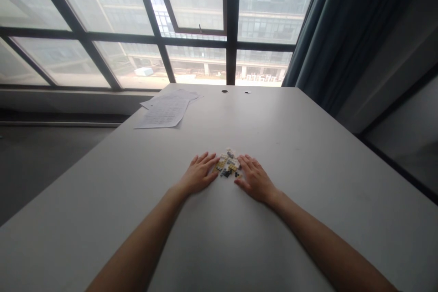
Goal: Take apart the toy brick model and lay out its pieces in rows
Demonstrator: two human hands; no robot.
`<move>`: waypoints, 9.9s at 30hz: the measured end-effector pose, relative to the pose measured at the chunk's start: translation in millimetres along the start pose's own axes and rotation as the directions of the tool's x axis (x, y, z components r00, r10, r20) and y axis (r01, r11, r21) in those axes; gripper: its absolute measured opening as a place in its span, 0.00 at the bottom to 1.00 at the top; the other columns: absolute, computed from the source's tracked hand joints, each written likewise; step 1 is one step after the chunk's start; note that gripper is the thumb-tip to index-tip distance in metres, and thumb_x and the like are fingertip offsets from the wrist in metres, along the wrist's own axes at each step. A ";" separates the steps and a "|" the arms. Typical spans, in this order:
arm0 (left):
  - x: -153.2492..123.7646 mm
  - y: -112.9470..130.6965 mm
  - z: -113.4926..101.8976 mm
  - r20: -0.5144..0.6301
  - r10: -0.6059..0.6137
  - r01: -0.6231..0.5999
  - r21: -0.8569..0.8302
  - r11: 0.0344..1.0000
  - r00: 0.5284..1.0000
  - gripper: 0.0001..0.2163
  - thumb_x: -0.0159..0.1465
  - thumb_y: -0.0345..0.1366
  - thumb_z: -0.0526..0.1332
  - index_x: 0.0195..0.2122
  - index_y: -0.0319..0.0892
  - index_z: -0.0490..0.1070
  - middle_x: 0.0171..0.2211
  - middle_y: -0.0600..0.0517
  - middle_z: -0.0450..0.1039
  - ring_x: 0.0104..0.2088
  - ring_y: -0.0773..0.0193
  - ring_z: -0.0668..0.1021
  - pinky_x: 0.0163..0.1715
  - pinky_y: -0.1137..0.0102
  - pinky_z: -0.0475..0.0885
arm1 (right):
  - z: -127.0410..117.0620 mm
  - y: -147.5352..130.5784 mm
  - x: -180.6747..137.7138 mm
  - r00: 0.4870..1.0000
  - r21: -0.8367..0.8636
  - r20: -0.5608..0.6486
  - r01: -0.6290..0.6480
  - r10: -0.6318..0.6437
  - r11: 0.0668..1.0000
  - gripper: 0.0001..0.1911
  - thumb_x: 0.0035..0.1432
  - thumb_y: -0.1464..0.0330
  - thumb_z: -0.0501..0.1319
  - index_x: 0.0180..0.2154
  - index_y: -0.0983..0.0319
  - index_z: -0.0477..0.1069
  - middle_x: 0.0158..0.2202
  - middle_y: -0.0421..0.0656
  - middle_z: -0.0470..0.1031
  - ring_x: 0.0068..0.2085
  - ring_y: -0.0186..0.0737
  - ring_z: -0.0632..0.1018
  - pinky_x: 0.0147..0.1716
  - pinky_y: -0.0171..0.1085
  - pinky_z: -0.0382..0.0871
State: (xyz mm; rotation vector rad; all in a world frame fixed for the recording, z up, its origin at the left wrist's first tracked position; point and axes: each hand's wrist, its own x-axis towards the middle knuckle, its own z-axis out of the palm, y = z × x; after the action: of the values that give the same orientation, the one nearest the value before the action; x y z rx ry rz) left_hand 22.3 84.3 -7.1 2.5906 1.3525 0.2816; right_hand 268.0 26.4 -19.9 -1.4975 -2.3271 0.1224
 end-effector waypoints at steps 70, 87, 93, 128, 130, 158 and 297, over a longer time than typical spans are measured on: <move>-71.0 80.9 -2.7 -0.415 -0.270 -0.054 -0.621 0.782 0.869 0.11 0.60 0.43 0.63 0.27 0.41 0.75 0.20 0.54 0.76 0.22 0.67 0.76 0.25 0.75 0.70 | -15.0 -74.8 -36.4 0.912 0.977 0.141 -0.191 0.386 0.094 0.18 0.53 0.55 0.65 0.27 0.65 0.75 0.22 0.42 0.75 0.22 0.34 0.74 0.23 0.34 0.70; -69.7 84.2 -1.8 -0.247 -0.203 -0.038 -0.719 0.694 0.947 0.07 0.60 0.39 0.63 0.32 0.41 0.75 0.26 0.52 0.78 0.27 0.66 0.77 0.30 0.73 0.71 | -7.0 -74.1 -33.9 0.840 0.974 0.227 -0.184 0.493 -0.136 0.19 0.50 0.54 0.67 0.29 0.65 0.71 0.23 0.41 0.75 0.22 0.33 0.74 0.22 0.34 0.71; -68.9 82.6 0.7 -0.353 -0.300 -0.049 -0.716 0.697 0.886 0.09 0.61 0.40 0.61 0.35 0.41 0.76 0.31 0.50 0.79 0.31 0.64 0.78 0.33 0.71 0.73 | -7.1 -81.7 -35.7 0.858 0.953 0.297 -0.241 0.420 -0.183 0.22 0.49 0.52 0.67 0.32 0.64 0.68 0.27 0.44 0.78 0.23 0.35 0.76 0.23 0.35 0.71; -67.3 6.9 -3.6 -0.098 0.083 -0.098 -0.160 0.982 0.992 0.20 0.54 0.44 0.68 0.48 0.50 0.72 0.56 0.49 0.67 0.61 0.47 0.62 0.59 0.49 0.57 | -1.6 -80.2 -41.0 0.914 0.918 0.189 -0.294 0.360 0.265 0.10 0.55 0.65 0.61 0.37 0.64 0.74 0.29 0.42 0.73 0.29 0.36 0.73 0.31 0.36 0.68; -67.0 5.1 -0.8 -0.088 0.073 -0.087 -0.163 0.983 0.993 0.20 0.54 0.45 0.68 0.48 0.50 0.72 0.56 0.48 0.67 0.61 0.47 0.62 0.60 0.48 0.55 | -2.2 -79.5 -41.6 0.916 0.912 0.181 -0.293 0.359 0.288 0.10 0.55 0.65 0.61 0.38 0.64 0.74 0.28 0.41 0.73 0.29 0.35 0.73 0.31 0.36 0.67; 12.4 11.7 -16.8 -0.005 -0.048 0.048 -0.080 0.996 0.999 0.24 0.56 0.45 0.63 0.55 0.54 0.68 0.56 0.48 0.64 0.57 0.49 0.66 0.57 0.53 0.59 | -7.8 -78.9 -47.9 0.944 0.804 -0.144 -0.064 0.298 0.591 0.07 0.56 0.74 0.58 0.37 0.61 0.73 0.34 0.41 0.74 0.34 0.35 0.75 0.33 0.33 0.68; -82.1 12.8 -2.1 -0.174 0.119 -0.127 -0.039 0.991 0.978 0.19 0.62 0.45 0.60 0.53 0.48 0.69 0.56 0.47 0.67 0.60 0.49 0.63 0.58 0.50 0.58 | -19.3 -82.1 -0.5 0.981 0.139 0.186 0.022 -0.048 0.990 0.17 0.59 0.62 0.61 0.49 0.59 0.69 0.46 0.47 0.69 0.47 0.45 0.70 0.48 0.41 0.63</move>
State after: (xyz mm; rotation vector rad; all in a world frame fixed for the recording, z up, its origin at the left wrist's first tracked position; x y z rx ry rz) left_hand -14.3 9.7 -7.7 2.6640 1.2200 0.5632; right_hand 204.3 -11.9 19.9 -1.4325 -2.4350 0.4229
